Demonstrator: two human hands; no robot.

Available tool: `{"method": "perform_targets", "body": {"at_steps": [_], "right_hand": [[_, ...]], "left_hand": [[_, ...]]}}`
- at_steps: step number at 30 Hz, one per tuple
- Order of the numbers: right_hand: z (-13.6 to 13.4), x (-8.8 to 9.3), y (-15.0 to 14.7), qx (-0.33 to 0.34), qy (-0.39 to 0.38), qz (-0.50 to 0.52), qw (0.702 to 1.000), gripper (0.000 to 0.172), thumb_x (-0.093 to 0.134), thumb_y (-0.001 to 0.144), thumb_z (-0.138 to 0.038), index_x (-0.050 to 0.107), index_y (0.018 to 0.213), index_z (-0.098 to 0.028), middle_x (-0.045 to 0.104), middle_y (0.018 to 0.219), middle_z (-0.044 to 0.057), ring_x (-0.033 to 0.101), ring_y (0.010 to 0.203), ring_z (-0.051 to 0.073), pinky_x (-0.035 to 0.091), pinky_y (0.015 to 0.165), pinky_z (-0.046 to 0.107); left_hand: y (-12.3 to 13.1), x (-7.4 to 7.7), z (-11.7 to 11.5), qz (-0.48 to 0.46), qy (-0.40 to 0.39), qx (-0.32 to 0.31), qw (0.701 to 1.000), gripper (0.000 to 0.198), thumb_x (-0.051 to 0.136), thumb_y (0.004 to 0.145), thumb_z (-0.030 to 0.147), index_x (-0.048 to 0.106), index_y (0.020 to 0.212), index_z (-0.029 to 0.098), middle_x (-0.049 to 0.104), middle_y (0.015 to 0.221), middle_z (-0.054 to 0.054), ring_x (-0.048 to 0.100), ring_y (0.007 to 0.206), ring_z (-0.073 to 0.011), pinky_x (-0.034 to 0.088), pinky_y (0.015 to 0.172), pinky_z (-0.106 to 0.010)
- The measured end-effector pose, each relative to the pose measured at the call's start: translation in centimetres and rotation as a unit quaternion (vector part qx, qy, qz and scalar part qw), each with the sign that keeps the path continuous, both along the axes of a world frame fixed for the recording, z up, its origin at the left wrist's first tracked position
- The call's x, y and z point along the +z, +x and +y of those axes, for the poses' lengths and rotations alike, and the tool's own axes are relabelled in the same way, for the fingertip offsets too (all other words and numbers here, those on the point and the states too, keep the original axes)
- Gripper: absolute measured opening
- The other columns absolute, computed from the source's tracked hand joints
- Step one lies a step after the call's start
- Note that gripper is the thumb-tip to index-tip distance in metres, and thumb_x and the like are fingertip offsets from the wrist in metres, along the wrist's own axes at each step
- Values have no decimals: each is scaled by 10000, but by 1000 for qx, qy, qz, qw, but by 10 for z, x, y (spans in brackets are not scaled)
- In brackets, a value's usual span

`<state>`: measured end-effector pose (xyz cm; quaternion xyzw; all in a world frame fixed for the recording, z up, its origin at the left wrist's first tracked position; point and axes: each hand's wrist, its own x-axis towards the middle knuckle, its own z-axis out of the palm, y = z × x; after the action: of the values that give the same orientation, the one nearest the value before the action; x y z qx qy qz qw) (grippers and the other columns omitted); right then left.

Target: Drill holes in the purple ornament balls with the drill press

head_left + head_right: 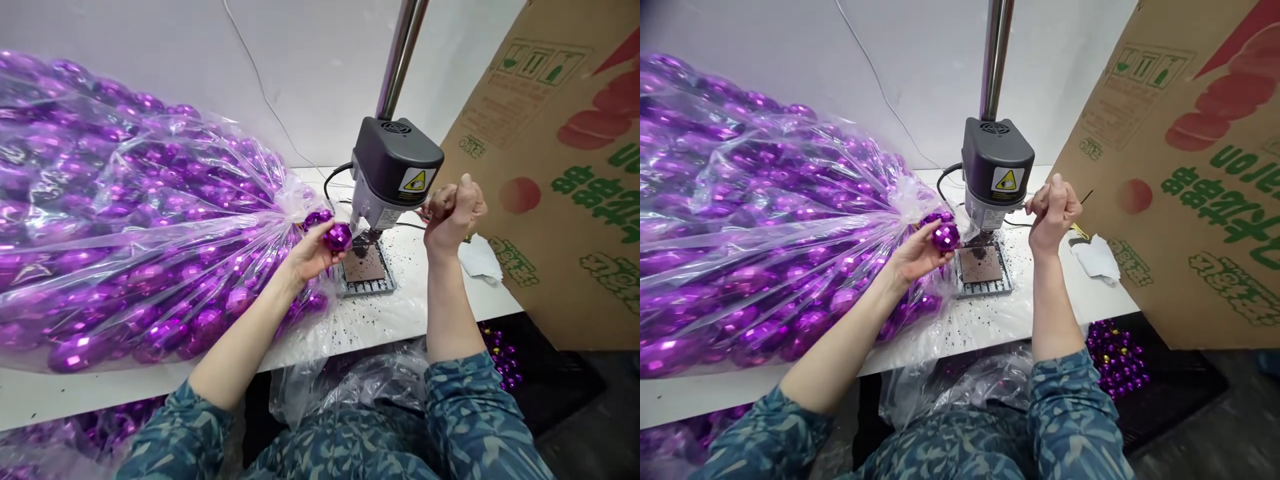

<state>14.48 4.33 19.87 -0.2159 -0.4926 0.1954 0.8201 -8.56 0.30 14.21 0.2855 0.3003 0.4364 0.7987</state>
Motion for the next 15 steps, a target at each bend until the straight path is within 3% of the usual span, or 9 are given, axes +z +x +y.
{"method": "perform_targets", "body": {"at_steps": [3,5,7,10,12,15], "right_hand": [[1,-1,0,-6,-8,-6,1000,586,683,838,-539,273,534,-250,257,402,-101,177,350,65,241,352,268],[2,-2,0,-12,-11,-13,1000,584,673,843,-560,278,545,-250,262,413,-101,177,356,68,243,358,272],[3,-4,0,-17,-11,-19,1000,582,662,851,-573,278,555,-252,250,423,-101,176,362,72,241,365,277],[6,-6,1,-29,-11,-31,999,595,649,865,-599,260,575,-254,219,434,-103,180,372,76,233,377,286],[7,-7,2,-41,-15,-44,998,612,627,879,-627,236,594,-253,208,445,-103,187,382,78,230,391,289],[7,-9,3,-49,-21,-60,997,628,611,878,-670,227,609,-253,203,462,-99,193,401,81,226,408,298]], "left_hand": [[15,-20,-21,38,44,23,998,344,887,779,338,688,992,154,746,911,-46,677,733,-135,530,629,-232],[24,-38,-28,86,64,76,991,438,936,720,334,687,1029,149,761,972,-54,699,819,-150,551,686,-240],[32,-57,-28,142,78,123,979,478,915,759,361,675,1119,156,768,1044,-74,716,888,-176,568,705,-256],[43,-80,-21,194,88,125,969,393,740,944,414,648,1258,196,745,1218,-110,732,998,-222,622,746,-316],[50,-90,-14,217,96,117,964,357,624,1022,418,627,1323,227,699,1347,-118,728,1074,-243,644,780,-351],[60,-101,-7,256,107,137,951,395,632,1022,378,584,1382,223,667,1398,-126,713,1142,-248,642,856,-365]]}}
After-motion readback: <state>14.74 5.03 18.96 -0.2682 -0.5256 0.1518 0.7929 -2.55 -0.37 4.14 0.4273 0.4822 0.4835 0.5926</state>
